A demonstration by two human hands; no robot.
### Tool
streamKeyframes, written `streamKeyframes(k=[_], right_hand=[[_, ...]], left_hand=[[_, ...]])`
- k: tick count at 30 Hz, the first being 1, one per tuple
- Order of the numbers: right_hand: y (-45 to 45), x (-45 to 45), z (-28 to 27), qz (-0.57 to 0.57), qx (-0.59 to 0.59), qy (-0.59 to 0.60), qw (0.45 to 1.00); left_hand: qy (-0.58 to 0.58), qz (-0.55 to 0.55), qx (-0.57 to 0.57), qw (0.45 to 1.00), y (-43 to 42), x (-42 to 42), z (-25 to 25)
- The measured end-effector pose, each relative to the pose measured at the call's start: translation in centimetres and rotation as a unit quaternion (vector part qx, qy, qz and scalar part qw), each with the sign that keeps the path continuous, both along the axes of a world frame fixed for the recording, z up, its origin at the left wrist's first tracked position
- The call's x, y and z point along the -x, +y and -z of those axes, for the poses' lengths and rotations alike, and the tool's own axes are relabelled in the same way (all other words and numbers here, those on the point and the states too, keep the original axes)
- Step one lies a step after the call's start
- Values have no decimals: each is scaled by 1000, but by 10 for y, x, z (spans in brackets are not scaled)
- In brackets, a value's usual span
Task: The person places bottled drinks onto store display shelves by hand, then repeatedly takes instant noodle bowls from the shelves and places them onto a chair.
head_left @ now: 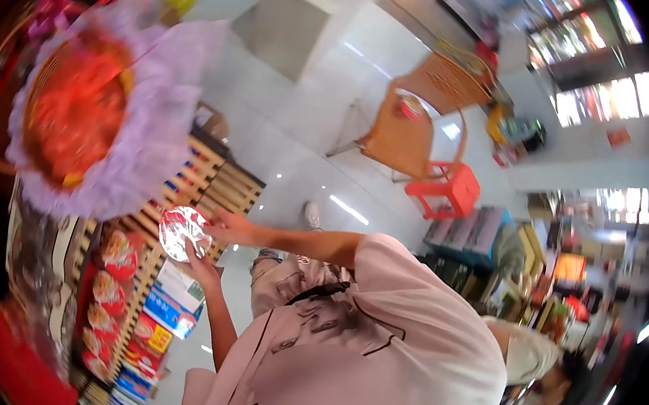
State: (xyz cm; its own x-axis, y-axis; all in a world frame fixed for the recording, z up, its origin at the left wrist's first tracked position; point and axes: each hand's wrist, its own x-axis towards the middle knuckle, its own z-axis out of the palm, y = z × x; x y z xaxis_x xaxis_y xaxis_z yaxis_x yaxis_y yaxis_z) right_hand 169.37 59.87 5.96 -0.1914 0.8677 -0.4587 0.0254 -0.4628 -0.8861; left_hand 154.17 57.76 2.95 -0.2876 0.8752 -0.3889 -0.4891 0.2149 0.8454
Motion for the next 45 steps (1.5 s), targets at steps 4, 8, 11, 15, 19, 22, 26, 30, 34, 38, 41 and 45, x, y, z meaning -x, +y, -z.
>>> streamKeyframes(k=[4,8,11,15,19,22,26,30,34,38,41,45], right_hand=[[-91,-72,7,132,53,67,988],[-183,-154,8,322,151,226,907],[-253,-204,34,447,111,258,849],[-328,-239,69,513,-51,371,773],[-382,-265,57,621,-50,357,696],[-395,-289,65,669,-46,336,661],[-384,-342,76,674,21,326,662],[-353,-402,95,675,72,275,681],[-323,-460,83,666,134,229,697],[-299,-531,57,638,127,231,723],[-301,-579,76,639,193,261,698],[-292,-654,91,626,157,276,712]], left_hand=[[-108,187,77,973,-34,-17,68],[-44,474,100,874,-62,-125,43],[-3,603,34,797,-95,-224,9],[11,730,53,682,-141,-305,5],[-20,794,151,588,-175,-370,13],[26,826,137,546,-184,-406,23],[57,837,150,524,-170,-451,49],[-11,798,215,562,-141,-502,65],[-119,786,244,555,-116,-561,78],[-29,781,231,580,-99,-618,70],[-5,794,70,603,-103,-668,96],[26,791,-6,611,-114,-741,121]])
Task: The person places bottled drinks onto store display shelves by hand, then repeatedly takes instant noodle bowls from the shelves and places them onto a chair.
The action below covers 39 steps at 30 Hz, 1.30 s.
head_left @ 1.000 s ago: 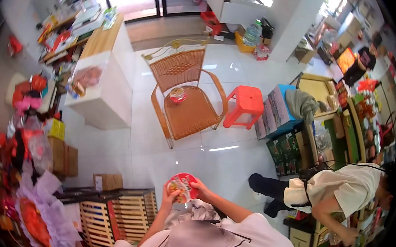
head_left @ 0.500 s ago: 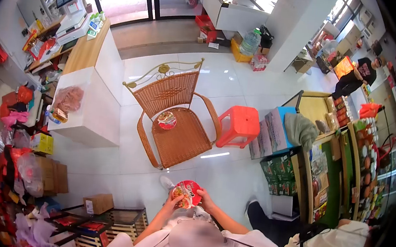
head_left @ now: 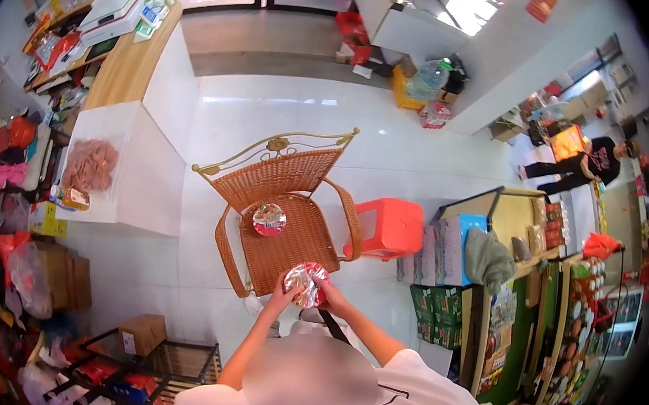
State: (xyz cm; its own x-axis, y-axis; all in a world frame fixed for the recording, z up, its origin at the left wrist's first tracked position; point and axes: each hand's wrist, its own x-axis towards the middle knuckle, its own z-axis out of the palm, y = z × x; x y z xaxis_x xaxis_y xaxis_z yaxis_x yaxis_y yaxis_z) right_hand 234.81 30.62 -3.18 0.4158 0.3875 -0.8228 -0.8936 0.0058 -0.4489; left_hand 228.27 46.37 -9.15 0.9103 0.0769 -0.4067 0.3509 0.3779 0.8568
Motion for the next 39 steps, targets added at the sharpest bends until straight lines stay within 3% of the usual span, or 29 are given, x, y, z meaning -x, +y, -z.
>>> streamKeyframes(k=[2,4,6,7,9,12,14,15,17,18,21,22,24,26,30,32,34,36,37,39], right_hand=[[-2,-36,10,12,15,-72,997],[-4,-74,62,-23,61,-98,993],[-12,-89,127,-53,203,-221,952],[-15,-103,138,-85,200,-258,941],[-15,-132,154,-100,156,-242,952],[-8,-166,171,-28,59,-133,989],[-12,-183,209,-177,245,-373,877],[-11,-191,234,-202,279,-402,848],[-4,-205,256,-117,149,-348,918],[-4,-207,277,-55,25,-321,945],[-4,-224,242,-114,28,-322,939],[-1,-229,227,-97,25,-306,947],[6,-236,204,-95,14,-301,949],[-14,-235,217,-336,230,-357,841],[-28,-230,191,-497,250,-376,741],[-30,-220,172,-576,216,-429,661],[-3,-186,133,-599,154,-405,673],[31,-130,136,-672,92,-370,635],[43,-99,140,-714,70,-350,602],[60,-39,149,-794,43,-324,512]], left_hand=[[53,2,9,999,-3,-31,5],[13,8,-100,995,-7,-58,51],[66,-40,-48,996,-22,-69,59],[167,-57,-10,984,-28,-78,67],[322,-78,25,943,-36,-98,79],[366,-83,56,925,-45,-123,95],[332,-85,33,939,-42,-133,159],[294,-91,19,951,-43,-129,181],[334,-116,44,934,-41,-171,140],[320,-124,47,938,-40,-179,142],[258,-105,-56,959,-34,-162,174],[199,-92,-122,968,-26,-171,155],[249,-91,-95,960,-19,-162,125],[150,4,-188,971,-15,-128,129],[202,-60,-177,962,2,-65,32],[210,-189,-233,931,-2,-1,22],[222,-341,-210,889,-19,76,32],[228,-457,-157,845,-52,165,21],[240,-544,-144,791,-74,205,20],[276,-603,-11,749,-116,273,29]])
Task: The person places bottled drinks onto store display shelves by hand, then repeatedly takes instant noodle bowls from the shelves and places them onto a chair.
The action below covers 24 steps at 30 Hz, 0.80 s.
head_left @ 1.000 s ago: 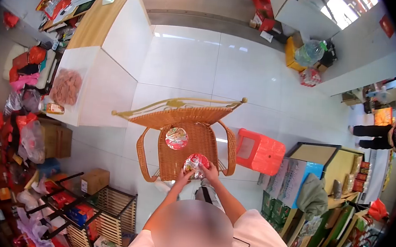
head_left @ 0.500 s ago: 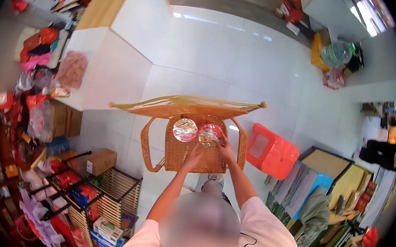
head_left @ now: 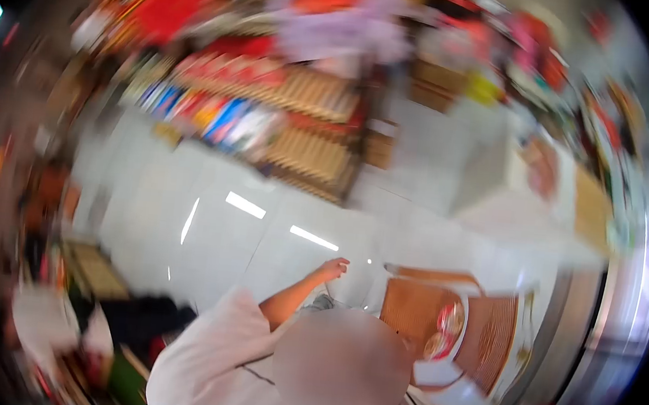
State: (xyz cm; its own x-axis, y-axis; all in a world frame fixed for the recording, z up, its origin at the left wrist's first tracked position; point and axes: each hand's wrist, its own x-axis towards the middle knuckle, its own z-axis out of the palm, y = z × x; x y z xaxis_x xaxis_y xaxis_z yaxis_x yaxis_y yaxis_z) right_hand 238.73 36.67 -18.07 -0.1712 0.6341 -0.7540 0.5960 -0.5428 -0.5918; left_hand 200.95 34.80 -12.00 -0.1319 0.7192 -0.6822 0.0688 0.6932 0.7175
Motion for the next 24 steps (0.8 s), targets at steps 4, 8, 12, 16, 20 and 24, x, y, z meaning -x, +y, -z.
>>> streamKeyframes(k=[4,8,12,16,20,24], right_hand=[[30,103,26,-286,-40,-13,957],[55,213,0,-355,-75,7,932],[75,344,-93,-310,-28,70,948],[85,401,-108,-327,2,113,938],[101,422,-75,-280,90,102,950],[120,429,12,-86,139,177,970]], left_hand=[[60,-362,20,930,-113,106,28],[22,-545,60,836,-225,135,12],[29,-560,101,822,-308,118,28],[-141,-413,309,845,-348,84,49],[-106,-232,373,892,-302,117,31],[6,-333,235,913,-223,212,18]])
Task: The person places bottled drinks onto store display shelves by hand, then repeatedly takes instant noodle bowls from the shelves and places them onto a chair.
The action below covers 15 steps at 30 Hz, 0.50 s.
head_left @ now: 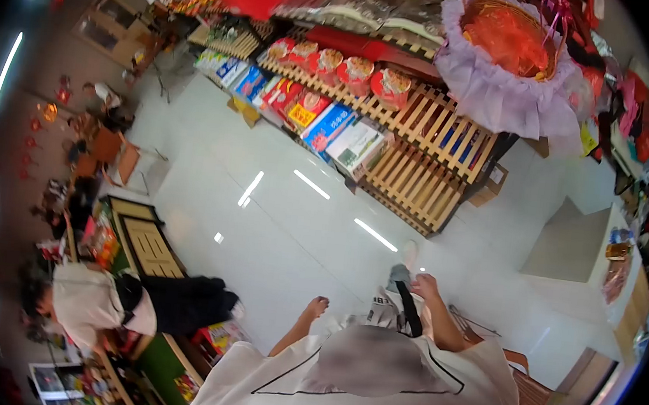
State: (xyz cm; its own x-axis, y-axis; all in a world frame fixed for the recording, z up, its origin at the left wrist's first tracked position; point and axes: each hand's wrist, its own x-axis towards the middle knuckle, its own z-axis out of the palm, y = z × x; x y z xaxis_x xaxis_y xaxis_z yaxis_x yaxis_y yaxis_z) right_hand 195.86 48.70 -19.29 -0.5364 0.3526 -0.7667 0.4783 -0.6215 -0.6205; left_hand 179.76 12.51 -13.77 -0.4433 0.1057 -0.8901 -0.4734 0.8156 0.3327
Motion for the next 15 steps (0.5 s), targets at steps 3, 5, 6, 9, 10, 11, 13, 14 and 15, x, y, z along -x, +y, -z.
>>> streamKeyframes(k=[3,5,6,9,10,11,13,14,15], right_hand=[[24,35,-2,23,0,-41,999],[47,75,-29,65,17,-10,998],[58,104,-54,95,29,20,995],[93,174,-122,79,-37,94,992],[112,200,-143,76,-42,115,990],[129,225,-160,91,-46,122,987],[153,265,-175,96,-62,148,982],[164,284,-177,89,-78,168,979],[175,305,-182,93,-105,150,979]], left_hand=[[55,23,-74,995,68,84,-23],[33,129,-95,986,126,148,-41],[65,128,-146,979,147,183,-26],[159,8,-248,956,248,234,-85],[162,-12,-258,952,284,247,-106],[170,-11,-282,944,311,266,-111],[212,-32,-351,912,361,288,-137],[237,-35,-391,889,380,299,-139],[230,-28,-390,891,392,310,-144]])
